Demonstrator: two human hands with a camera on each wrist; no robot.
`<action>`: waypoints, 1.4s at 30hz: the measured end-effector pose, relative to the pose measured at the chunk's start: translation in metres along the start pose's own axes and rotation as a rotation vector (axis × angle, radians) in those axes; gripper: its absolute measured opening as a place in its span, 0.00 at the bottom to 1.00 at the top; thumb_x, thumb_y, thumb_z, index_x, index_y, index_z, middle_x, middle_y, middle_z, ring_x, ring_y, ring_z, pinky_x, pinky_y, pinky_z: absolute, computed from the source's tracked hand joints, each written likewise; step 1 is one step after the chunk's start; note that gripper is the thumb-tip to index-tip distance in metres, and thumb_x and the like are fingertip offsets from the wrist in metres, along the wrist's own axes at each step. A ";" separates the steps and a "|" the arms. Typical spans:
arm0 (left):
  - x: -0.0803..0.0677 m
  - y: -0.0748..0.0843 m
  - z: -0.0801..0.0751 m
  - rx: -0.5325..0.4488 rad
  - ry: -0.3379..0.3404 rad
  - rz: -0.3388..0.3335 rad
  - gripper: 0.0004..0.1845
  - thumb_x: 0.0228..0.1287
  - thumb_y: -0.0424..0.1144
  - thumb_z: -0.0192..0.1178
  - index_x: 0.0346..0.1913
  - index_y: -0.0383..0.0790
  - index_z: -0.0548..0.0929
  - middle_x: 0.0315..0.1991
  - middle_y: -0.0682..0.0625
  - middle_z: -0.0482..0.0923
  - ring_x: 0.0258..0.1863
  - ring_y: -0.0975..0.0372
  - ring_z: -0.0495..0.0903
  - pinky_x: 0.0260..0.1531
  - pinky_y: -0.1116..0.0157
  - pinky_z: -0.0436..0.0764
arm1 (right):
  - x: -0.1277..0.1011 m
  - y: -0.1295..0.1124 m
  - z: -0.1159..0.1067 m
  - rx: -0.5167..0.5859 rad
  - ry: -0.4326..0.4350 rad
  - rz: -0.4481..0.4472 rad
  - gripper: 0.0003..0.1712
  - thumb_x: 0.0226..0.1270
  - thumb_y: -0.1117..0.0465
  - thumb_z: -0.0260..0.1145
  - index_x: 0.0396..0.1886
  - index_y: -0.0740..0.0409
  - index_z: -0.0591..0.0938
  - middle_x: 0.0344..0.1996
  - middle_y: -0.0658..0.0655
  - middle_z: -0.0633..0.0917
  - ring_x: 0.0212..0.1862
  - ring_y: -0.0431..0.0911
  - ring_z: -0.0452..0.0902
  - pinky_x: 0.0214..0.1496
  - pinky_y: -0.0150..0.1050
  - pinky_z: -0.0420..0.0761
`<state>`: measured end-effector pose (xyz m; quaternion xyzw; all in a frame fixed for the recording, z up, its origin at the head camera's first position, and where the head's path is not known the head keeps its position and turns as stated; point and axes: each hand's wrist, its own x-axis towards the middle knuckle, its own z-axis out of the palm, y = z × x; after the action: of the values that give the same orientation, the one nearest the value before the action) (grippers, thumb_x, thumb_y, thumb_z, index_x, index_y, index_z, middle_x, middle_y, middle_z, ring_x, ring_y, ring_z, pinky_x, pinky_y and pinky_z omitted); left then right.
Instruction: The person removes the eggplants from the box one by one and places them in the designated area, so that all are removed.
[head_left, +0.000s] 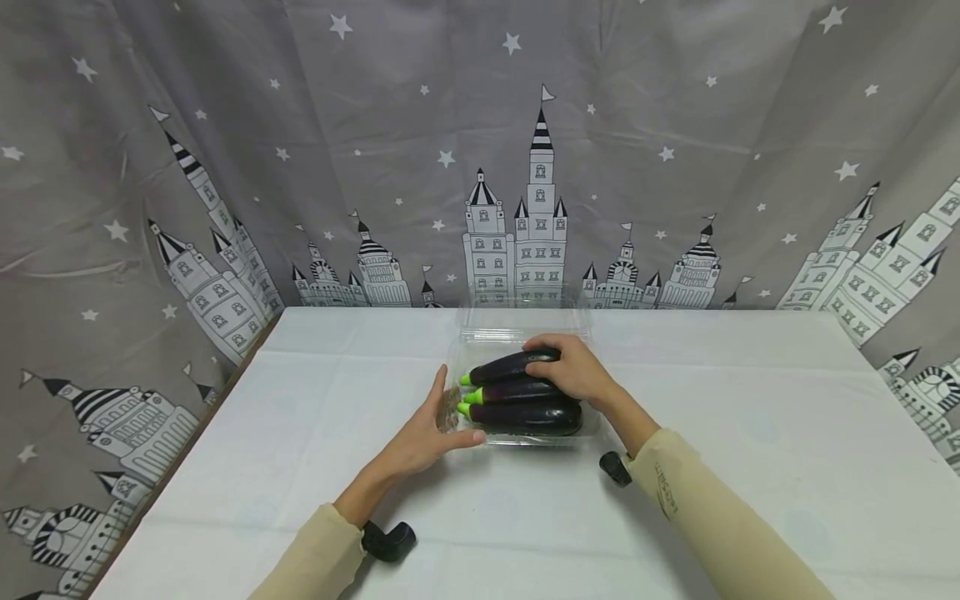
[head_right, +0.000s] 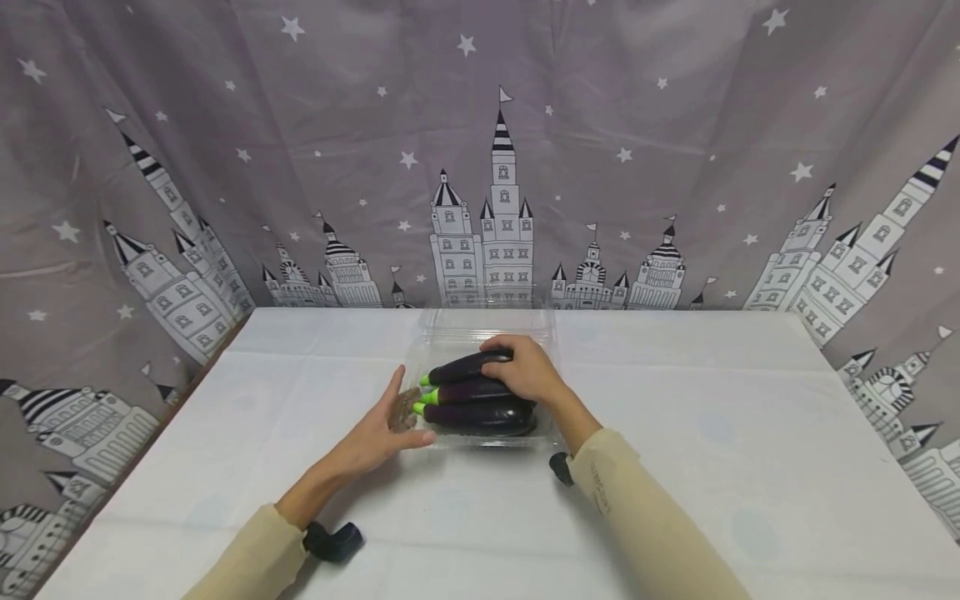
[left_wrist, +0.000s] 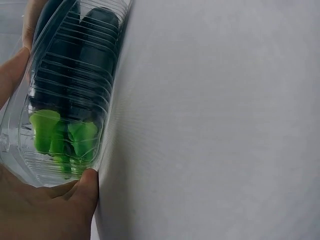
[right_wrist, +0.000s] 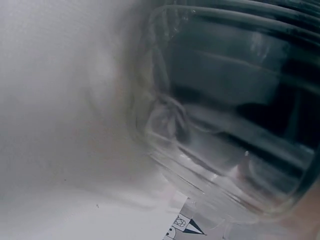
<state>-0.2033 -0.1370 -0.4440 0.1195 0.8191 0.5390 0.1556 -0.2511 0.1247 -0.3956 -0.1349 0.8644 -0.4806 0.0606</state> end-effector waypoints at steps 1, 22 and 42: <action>0.000 0.000 0.000 0.001 0.000 0.000 0.65 0.55 0.53 0.73 0.80 0.48 0.32 0.78 0.39 0.43 0.77 0.48 0.40 0.69 0.40 0.42 | 0.000 0.000 0.000 0.006 0.002 0.004 0.21 0.65 0.65 0.66 0.58 0.65 0.81 0.59 0.61 0.79 0.60 0.56 0.73 0.64 0.55 0.68; 0.001 -0.003 -0.001 0.005 0.010 -0.004 0.66 0.53 0.54 0.74 0.79 0.48 0.32 0.79 0.46 0.34 0.77 0.51 0.35 0.70 0.41 0.41 | 0.000 0.004 0.000 -0.009 0.074 -0.008 0.18 0.64 0.64 0.69 0.54 0.61 0.84 0.57 0.60 0.82 0.60 0.55 0.75 0.65 0.53 0.69; 0.000 -0.001 0.000 0.020 0.022 -0.012 0.64 0.54 0.54 0.73 0.80 0.51 0.34 0.79 0.45 0.36 0.77 0.50 0.37 0.70 0.40 0.41 | -0.009 0.004 -0.010 0.127 0.229 -0.081 0.18 0.64 0.63 0.70 0.53 0.62 0.83 0.53 0.63 0.79 0.52 0.55 0.74 0.57 0.52 0.72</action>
<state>-0.2030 -0.1377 -0.4446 0.1102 0.8268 0.5311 0.1488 -0.2450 0.1373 -0.3938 -0.1097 0.8274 -0.5486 -0.0493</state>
